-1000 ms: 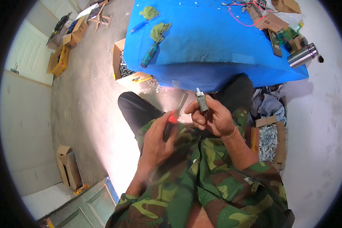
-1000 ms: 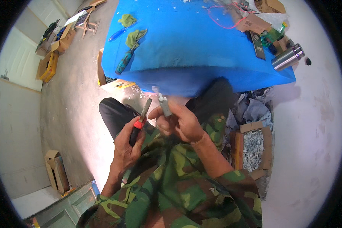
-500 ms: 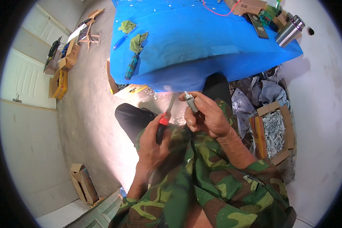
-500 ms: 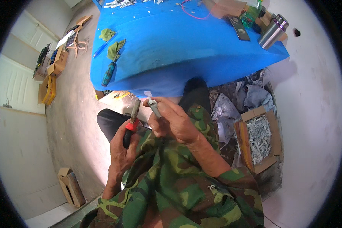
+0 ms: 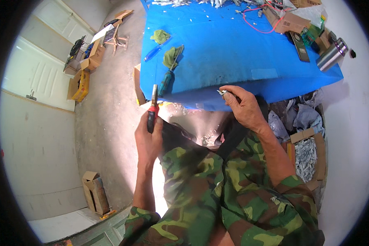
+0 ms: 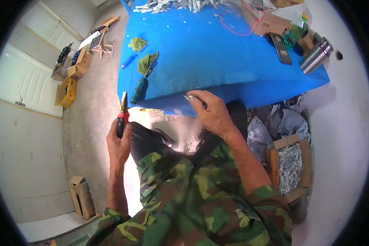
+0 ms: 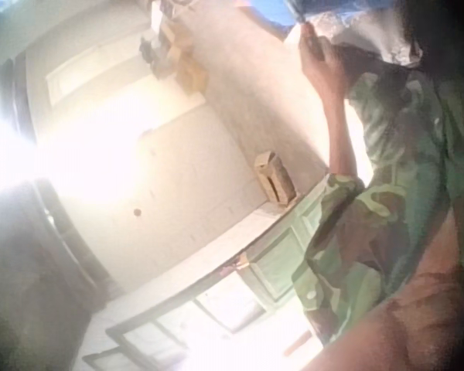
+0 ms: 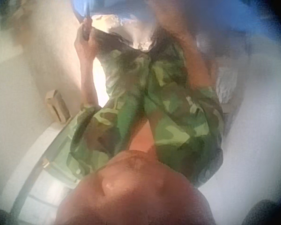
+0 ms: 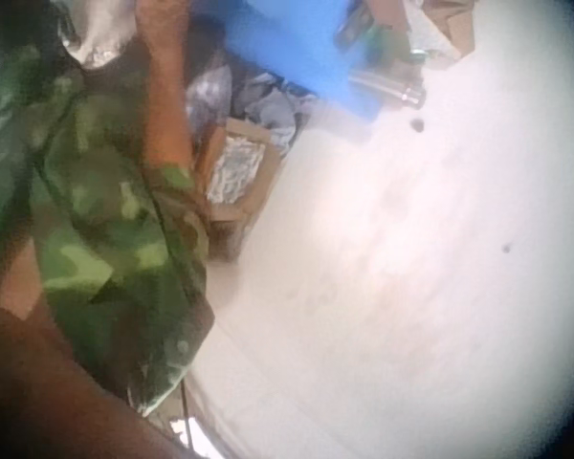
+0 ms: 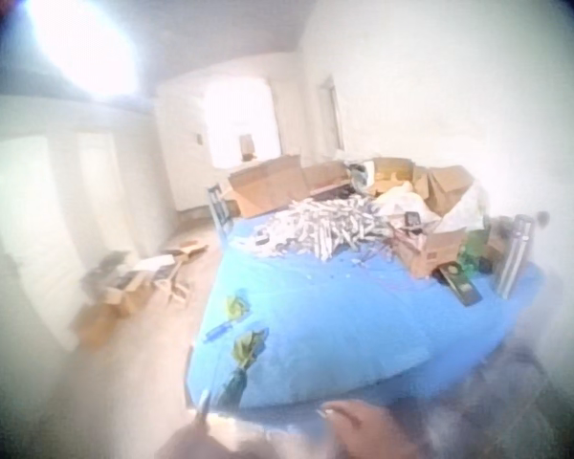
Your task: The person uses pliers and a screwdriver to disassemble small metal components on a workbench and wipes one with a cloth.
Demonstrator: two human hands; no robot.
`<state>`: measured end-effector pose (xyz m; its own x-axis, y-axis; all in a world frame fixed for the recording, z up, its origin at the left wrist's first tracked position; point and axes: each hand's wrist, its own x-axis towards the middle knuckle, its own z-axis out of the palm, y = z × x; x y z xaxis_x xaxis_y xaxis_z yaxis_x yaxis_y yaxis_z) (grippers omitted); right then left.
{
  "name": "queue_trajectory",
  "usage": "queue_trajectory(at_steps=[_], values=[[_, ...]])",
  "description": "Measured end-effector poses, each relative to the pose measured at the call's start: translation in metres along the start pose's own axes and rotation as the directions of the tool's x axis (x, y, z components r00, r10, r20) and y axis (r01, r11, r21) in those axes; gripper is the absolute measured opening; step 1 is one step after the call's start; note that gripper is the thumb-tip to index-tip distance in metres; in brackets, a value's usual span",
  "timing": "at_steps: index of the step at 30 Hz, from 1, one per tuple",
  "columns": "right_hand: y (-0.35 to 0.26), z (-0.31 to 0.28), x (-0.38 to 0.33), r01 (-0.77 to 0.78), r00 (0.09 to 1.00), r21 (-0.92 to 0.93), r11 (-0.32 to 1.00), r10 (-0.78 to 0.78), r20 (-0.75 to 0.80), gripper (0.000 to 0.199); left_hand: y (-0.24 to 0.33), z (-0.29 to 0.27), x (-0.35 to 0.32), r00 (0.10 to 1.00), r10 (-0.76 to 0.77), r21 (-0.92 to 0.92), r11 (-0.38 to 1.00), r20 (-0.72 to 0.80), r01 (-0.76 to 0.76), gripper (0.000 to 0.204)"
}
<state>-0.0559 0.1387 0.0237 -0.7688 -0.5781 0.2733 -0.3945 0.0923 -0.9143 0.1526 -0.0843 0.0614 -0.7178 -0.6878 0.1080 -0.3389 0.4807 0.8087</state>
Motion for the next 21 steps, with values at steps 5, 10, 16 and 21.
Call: queue_trajectory(at_steps=[5,10,16,21], values=[[-0.003,0.008,0.053,0.039,0.999,-0.244,0.969,-0.035,0.021,0.022,-0.027,-0.010,0.066,0.996,0.011,0.141,0.990,-0.085,0.001,0.054],[0.038,0.022,0.097,0.288,0.956,-0.396,0.872,-0.287,0.063,0.017,-0.060,0.006,0.122,0.989,0.119,0.332,0.940,-0.093,-0.082,0.056],[0.057,0.036,0.111,0.341,0.938,-0.479,0.809,-0.330,0.110,0.014,-0.057,0.025,0.153,0.993,0.115,0.496,0.863,-0.002,-0.098,0.058],[0.058,0.040,0.111,0.292,0.954,-0.526,0.799,-0.284,0.098,0.017,-0.063,0.034,0.161,0.982,0.189,0.540,0.827,-0.003,-0.158,0.055]])
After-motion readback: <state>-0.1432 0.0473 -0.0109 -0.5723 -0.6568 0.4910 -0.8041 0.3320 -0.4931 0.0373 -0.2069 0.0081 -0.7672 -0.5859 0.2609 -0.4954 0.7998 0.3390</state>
